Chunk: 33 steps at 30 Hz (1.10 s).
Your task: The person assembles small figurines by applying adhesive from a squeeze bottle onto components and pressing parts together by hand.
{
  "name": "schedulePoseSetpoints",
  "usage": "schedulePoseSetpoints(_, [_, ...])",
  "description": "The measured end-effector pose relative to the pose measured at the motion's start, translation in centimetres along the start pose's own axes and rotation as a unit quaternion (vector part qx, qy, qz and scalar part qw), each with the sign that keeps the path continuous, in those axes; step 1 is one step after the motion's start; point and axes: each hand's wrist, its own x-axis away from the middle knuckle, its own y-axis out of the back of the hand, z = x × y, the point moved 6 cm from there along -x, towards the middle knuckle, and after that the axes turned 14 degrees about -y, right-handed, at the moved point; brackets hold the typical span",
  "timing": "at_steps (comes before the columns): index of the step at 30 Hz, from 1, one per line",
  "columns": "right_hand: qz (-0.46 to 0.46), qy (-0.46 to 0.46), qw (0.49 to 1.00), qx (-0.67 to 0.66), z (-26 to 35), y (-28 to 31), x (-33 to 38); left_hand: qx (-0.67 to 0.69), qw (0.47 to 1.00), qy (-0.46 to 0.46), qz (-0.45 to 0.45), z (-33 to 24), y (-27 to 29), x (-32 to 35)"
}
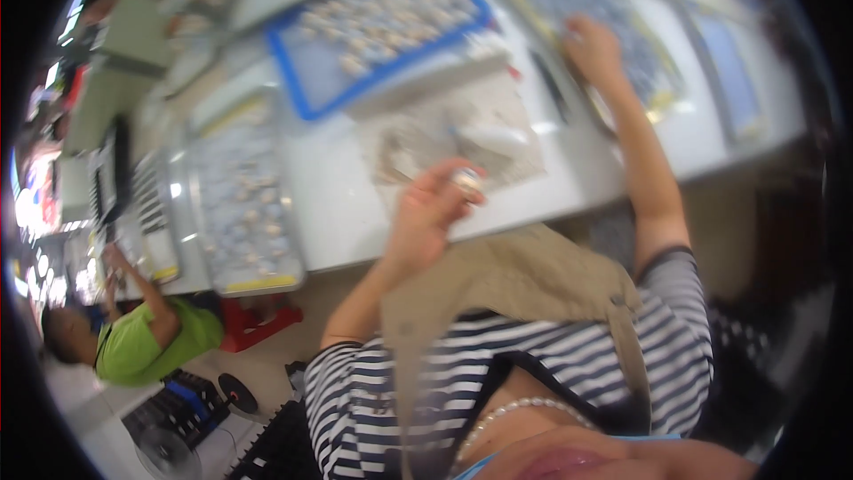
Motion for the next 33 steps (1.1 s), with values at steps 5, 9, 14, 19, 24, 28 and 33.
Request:
schedulePoseSetpoints(5, [-0.038, 0.033, 0.993, -0.107, 0.4, 3.3, 0.8, -0.134, 0.991, 0.031, 0.004, -0.9, -1.0, 0.1])
schedulePoseSetpoints(9, [0.035, 0.031, 0.983, -0.176, 5.7, 9.0, 4.2, -0.084, 0.996, 0.013, 0.034, -1.5, -2.8, 0.4])
schedulePoseSetpoints(14, [0.244, 0.087, 0.92, -0.295, 11.3, 9.5, 11.1, -0.036, 0.99, 0.046, 0.127, -1.7, -5.3, 0.0])
schedulePoseSetpoints(19, [0.36, 0.035, 0.86, -0.361, 12.5, 8.7, 14.6, -0.016, 0.993, 0.027, 0.117, -1.4, -5.0, -0.5])
schedulePoseSetpoints(24, [0.475, -0.098, 0.724, -0.49, 11.8, 7.5, 16.0, -0.005, 0.994, -0.001, 0.112, -1.9, -3.9, -0.5])
schedulePoseSetpoints(28, [0.498, -0.124, 0.674, -0.531, 12.0, 7.0, 16.7, 0.015, 0.993, -0.001, 0.113, -2.4, -3.7, -0.1])
schedulePoseSetpoints(33, [0.465, -0.086, 0.679, -0.561, 13.2, 6.2, 17.2, 0.016, 0.993, -0.004, 0.116, -3.2, -3.1, 0.0])
